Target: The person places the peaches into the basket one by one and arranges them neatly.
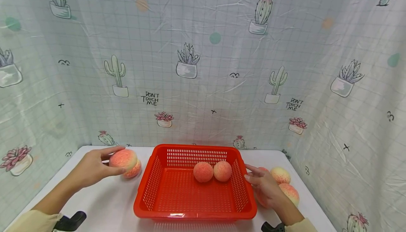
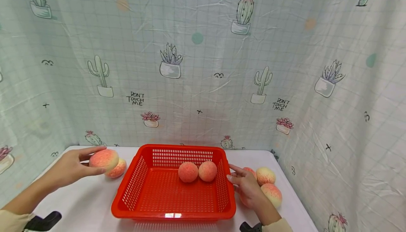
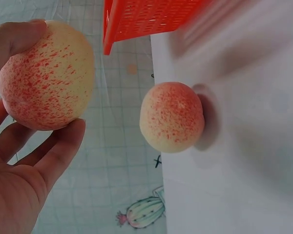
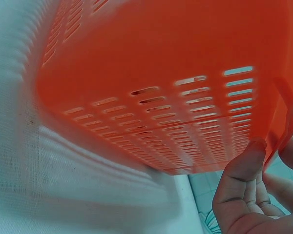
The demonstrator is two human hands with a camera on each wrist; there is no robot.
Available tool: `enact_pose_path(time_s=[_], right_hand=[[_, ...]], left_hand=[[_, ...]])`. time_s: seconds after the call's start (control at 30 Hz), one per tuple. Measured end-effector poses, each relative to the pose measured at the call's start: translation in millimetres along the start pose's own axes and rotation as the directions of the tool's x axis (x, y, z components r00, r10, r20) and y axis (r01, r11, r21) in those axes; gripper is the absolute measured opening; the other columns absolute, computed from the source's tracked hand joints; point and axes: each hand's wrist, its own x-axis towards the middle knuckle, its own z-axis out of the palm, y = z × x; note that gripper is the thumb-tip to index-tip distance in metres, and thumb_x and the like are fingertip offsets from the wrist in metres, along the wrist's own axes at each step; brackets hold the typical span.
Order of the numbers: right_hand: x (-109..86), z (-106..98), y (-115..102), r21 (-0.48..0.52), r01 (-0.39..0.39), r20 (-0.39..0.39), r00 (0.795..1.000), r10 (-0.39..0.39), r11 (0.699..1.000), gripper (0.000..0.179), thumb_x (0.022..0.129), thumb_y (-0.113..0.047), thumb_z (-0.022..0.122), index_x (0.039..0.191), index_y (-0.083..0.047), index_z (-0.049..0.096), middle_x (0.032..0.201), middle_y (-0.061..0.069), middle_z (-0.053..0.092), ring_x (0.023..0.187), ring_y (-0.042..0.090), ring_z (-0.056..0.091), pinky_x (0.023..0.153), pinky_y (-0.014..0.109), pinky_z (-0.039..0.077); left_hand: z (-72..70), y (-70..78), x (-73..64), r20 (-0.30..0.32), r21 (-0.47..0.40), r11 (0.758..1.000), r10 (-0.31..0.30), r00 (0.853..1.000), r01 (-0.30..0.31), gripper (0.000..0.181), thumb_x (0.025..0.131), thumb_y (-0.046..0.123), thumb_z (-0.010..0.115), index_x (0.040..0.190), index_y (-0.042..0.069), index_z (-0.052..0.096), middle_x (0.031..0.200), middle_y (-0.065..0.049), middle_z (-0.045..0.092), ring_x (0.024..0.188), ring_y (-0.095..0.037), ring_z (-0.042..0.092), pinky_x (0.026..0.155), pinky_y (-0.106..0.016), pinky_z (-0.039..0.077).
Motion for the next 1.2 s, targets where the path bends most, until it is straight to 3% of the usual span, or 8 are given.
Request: enact_pose_path(time_s=[0.4, 0.67, 0.9, 1.2], right_hand=[[-1.7, 1, -2, 0.012, 0.01, 0.015, 1.0, -0.01, 1.0, 0.064, 0.104, -0.011, 0.059, 0.162, -0.006, 0.034, 0.112, 0.005, 0.067, 0.104, 0.018, 0.066, 0.094, 0.029, 0.062], [-0.7, -1, -1, 0.019, 0.009, 0.026, 1.0, -0.01, 1.0, 0.065, 0.104, -0.011, 0.06, 0.162, -0.005, 0.033, 0.111, 0.005, 0.067, 0.105, 0.018, 0.066, 0.095, 0.03, 0.062], [-0.4, -2, 0, 0.021, 0.013, 0.041, 0.999, -0.013, 1.0, 0.065, 0.104, -0.011, 0.06, 0.163, -0.005, 0.032, 0.111, 0.005, 0.068, 0.105, 0.018, 0.067, 0.096, 0.031, 0.062], [-0.3, -1, -1, 0.022, 0.005, 0.036, 0.999, -0.006, 1.0, 0.066, 0.103, -0.01, 0.061, 0.163, -0.006, 0.033, 0.112, 0.005, 0.068, 0.104, 0.018, 0.067, 0.095, 0.031, 0.062]], left_hand=[[5.9, 24.6, 8.3, 0.031, -0.04, 0.999, 0.016, 0.999, -0.015, 0.083, 0.078, 0.043, 0.091, 0.147, 0.008, 0.059, 0.134, -0.025, 0.068, 0.115, -0.038, 0.071, 0.08, -0.04, 0.065], [12.8, 36.5, 17.8, 0.046, -0.067, 0.997, 0.048, 0.998, -0.045, 0.081, 0.078, 0.043, 0.091, 0.145, 0.009, 0.061, 0.129, -0.019, 0.072, 0.112, -0.032, 0.072, 0.076, -0.028, 0.061], [21.2, 45.6, 26.3, 0.062, -0.095, 0.991, 0.104, 0.993, -0.098, 0.079, 0.078, 0.039, 0.091, 0.144, 0.007, 0.062, 0.127, -0.019, 0.073, 0.113, -0.034, 0.071, 0.082, -0.037, 0.065], [30.3, 56.8, 37.5, 0.087, -0.102, 0.99, 0.108, 0.99, -0.099, 0.079, 0.076, 0.04, 0.092, 0.143, 0.009, 0.063, 0.126, -0.017, 0.074, 0.115, -0.035, 0.071, 0.082, -0.039, 0.065]])
